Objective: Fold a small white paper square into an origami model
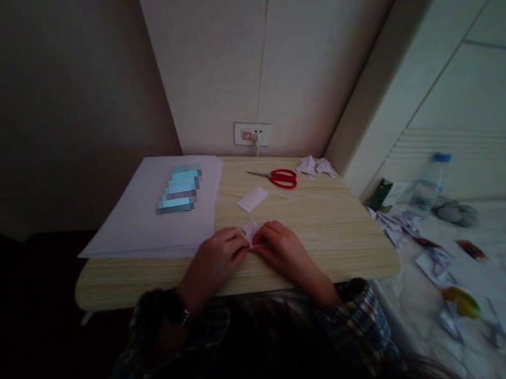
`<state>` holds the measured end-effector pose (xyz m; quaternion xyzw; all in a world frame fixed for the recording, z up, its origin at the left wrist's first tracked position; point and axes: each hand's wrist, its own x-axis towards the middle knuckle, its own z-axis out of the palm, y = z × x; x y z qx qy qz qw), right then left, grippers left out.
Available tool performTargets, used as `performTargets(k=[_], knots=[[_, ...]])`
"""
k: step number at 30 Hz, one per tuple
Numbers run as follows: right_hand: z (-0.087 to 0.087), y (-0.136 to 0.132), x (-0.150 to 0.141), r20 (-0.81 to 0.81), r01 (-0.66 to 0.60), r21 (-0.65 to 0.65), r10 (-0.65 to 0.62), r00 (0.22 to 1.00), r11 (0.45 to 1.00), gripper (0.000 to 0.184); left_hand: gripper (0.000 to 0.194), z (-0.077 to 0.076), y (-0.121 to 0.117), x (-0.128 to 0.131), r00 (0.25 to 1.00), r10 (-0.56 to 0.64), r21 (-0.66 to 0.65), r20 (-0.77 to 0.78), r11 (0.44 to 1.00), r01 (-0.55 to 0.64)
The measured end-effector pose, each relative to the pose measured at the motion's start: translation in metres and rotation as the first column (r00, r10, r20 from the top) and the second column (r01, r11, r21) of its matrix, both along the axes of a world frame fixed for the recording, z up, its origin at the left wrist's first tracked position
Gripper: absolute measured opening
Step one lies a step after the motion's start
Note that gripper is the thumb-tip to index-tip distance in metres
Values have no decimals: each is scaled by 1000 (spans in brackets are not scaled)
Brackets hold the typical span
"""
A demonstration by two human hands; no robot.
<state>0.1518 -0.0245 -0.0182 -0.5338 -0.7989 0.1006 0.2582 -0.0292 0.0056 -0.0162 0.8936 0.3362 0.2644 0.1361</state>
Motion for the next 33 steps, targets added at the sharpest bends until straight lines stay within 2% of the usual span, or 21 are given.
performTargets(k=[6, 12, 24, 33], knots=[[2, -3, -2, 80, 2, 41, -5, 997, 999, 6, 17, 1, 0, 1, 1000, 8, 27, -14, 1000, -7], [6, -4, -3, 112, -10, 28, 7, 994, 1000, 8, 13, 5, 0, 1, 999, 28, 28, -43, 999, -27], [6, -4, -4, 174, 14, 35, -20, 985, 999, 11, 12, 5, 0, 2, 999, 24, -42, -48, 999, -26], [0, -2, -3, 192, 14, 79, -29, 981, 997, 11, 9, 7, -1, 2, 999, 28, -112, -31, 993, -31]])
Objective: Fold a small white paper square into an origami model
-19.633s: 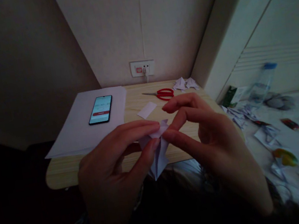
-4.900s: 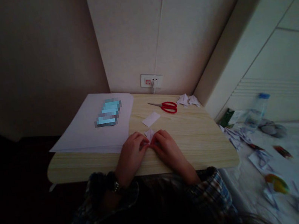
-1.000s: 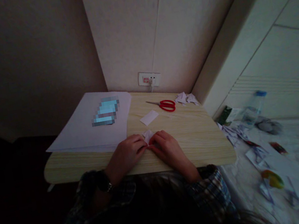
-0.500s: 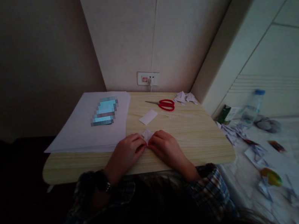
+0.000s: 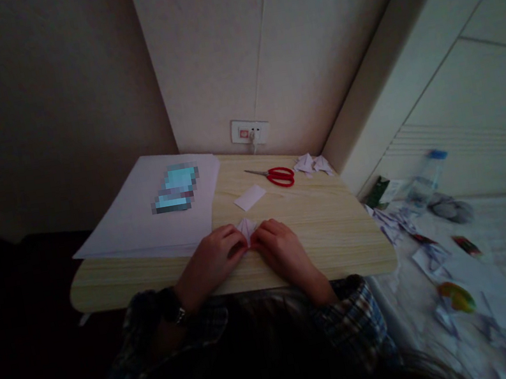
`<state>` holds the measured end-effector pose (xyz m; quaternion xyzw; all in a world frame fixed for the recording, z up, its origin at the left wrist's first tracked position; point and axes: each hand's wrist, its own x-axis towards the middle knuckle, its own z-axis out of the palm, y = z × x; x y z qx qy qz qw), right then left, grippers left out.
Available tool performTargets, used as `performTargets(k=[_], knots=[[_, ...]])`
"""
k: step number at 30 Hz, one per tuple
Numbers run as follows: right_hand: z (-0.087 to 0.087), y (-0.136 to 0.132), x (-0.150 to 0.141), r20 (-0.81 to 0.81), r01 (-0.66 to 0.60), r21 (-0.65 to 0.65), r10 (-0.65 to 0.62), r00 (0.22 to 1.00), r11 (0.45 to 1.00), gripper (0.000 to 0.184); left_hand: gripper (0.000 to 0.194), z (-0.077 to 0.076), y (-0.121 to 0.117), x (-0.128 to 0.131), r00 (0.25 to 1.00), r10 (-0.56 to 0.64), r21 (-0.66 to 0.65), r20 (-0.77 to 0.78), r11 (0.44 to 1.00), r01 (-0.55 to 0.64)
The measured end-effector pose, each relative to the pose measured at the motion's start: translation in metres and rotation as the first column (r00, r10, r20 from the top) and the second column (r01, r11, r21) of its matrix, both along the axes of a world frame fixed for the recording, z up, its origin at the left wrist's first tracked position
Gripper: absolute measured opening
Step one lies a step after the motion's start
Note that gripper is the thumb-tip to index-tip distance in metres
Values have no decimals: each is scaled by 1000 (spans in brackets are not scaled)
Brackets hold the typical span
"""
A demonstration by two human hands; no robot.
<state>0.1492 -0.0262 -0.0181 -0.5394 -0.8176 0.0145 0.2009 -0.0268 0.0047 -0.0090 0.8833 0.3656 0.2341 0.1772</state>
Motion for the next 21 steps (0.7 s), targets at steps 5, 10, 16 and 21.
performTargets(k=[5, 10, 16, 21], knots=[[-1, 2, 0, 21, 0, -7, 0, 1000, 1000, 9, 9, -2, -1, 0, 1000, 7, -20, 1, 1000, -7], [-2, 5, 0, 16, 2, -59, -1, 1000, 998, 9, 12, 0, 0, 1, 999, 32, -52, -30, 998, -33], [-2, 4, 4, -133, -29, -94, 16, 991, 995, 8, 12, 2, -1, 3, 994, 89, -113, -59, 989, -95], [-1, 1, 8, -209, -5, -116, -20, 978, 993, 6, 14, 3, -1, 2, 992, 105, -117, -73, 987, -113]])
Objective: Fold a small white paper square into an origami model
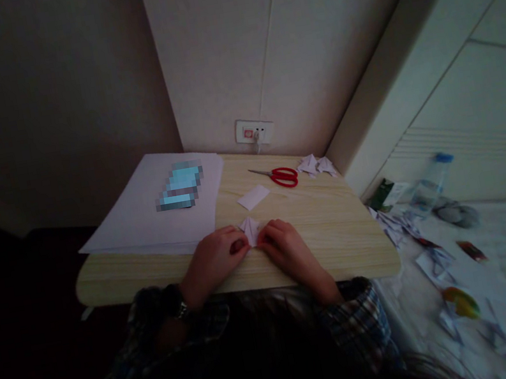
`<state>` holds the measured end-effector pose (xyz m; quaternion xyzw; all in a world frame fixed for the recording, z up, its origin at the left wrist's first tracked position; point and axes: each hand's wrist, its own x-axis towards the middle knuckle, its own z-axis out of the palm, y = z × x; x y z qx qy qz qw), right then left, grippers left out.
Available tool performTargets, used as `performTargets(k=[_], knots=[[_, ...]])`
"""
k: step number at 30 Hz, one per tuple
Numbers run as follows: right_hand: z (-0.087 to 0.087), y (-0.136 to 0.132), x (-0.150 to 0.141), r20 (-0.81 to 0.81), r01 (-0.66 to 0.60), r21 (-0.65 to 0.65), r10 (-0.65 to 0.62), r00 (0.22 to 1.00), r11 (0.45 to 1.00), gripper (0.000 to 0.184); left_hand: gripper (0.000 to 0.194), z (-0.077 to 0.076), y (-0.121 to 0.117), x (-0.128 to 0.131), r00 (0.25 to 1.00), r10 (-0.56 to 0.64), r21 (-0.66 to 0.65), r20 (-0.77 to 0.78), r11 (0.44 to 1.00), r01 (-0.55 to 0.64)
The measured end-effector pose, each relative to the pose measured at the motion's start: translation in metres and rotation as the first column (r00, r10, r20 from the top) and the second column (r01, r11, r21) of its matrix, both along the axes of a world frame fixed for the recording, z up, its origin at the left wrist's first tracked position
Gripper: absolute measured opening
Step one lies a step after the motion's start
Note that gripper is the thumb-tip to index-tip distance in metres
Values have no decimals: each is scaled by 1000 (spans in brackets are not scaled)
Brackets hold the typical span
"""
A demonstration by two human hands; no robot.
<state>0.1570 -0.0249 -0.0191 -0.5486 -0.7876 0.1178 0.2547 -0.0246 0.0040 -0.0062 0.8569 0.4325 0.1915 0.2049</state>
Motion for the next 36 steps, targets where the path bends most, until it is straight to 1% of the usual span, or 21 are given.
performTargets(k=[4, 19, 24, 28, 36], knots=[[1, -1, 1, 3, 32, 19, -32, 999, 999, 7, 14, 0, 0, -1, 1000, 8, -21, 16, 1000, -8], [4, 0, -1, 115, 42, 15, -43, 992, 999, 10, 13, -2, 1, 0, 999, 7, -5, 52, 1000, -7], [5, -2, -1, 74, 15, 8, -16, 997, 1000, 6, 15, -4, 1, -2, 999, -5, 16, 42, 1000, 4], [4, -2, -1, 32, 7, 16, -7, 999, 1000, 8, 17, -6, 2, -2, 999, -5, 26, 44, 1000, 4], [5, -1, -3, 75, 19, 26, -21, 997, 999, 13, 17, -2, 0, -1, 999, -4, 25, 34, 1000, 3]])
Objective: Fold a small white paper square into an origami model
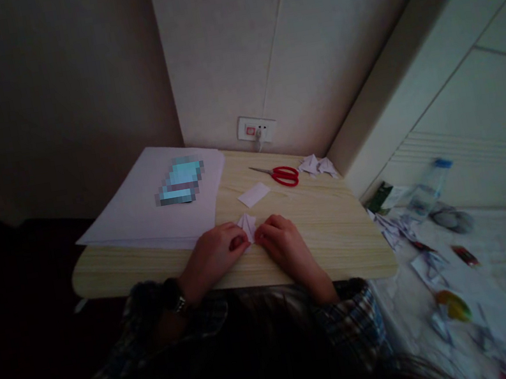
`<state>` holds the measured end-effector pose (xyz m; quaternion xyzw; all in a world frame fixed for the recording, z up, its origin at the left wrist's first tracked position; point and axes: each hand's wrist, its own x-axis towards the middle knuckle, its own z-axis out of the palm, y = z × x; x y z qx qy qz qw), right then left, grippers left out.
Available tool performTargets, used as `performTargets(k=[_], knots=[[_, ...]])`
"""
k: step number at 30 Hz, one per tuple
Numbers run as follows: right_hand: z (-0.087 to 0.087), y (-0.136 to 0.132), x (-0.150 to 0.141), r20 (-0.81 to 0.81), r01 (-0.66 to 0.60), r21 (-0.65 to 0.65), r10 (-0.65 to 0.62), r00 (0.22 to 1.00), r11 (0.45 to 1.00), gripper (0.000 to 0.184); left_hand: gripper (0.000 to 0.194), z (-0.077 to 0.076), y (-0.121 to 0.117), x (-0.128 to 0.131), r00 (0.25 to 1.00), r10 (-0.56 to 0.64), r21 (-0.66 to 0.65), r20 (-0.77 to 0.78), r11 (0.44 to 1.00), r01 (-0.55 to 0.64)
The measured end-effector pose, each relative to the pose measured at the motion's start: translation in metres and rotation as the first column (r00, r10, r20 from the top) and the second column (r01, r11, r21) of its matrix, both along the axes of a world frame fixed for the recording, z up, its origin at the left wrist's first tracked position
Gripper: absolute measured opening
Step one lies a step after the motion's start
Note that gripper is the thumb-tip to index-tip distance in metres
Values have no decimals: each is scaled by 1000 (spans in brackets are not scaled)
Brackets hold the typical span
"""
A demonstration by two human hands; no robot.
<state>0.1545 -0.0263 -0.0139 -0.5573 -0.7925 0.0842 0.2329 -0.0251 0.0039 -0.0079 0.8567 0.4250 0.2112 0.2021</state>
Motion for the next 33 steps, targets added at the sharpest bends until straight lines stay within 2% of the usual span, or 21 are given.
performTargets(k=[12, 18, 27, 33], knots=[[-1, 1, -3, 164, -36, 53, 27, 986, 998, 13, 14, 0, -1, 1, 1000, 12, 1, -26, 1000, -12], [-2, 2, -4, 133, -21, 34, 17, 991, 999, 13, 14, 4, -3, 4, 998, 41, 7, -43, 999, -40], [-2, 2, -5, 108, 3, -19, -1, 994, 1000, 12, 14, 11, -2, 11, 983, 138, -108, -120, 983, -151], [-3, 5, -4, -24, 52, -60, -54, 998, 997, 12, 11, 8, 0, 11, 980, 176, -129, -93, 974, -187]])
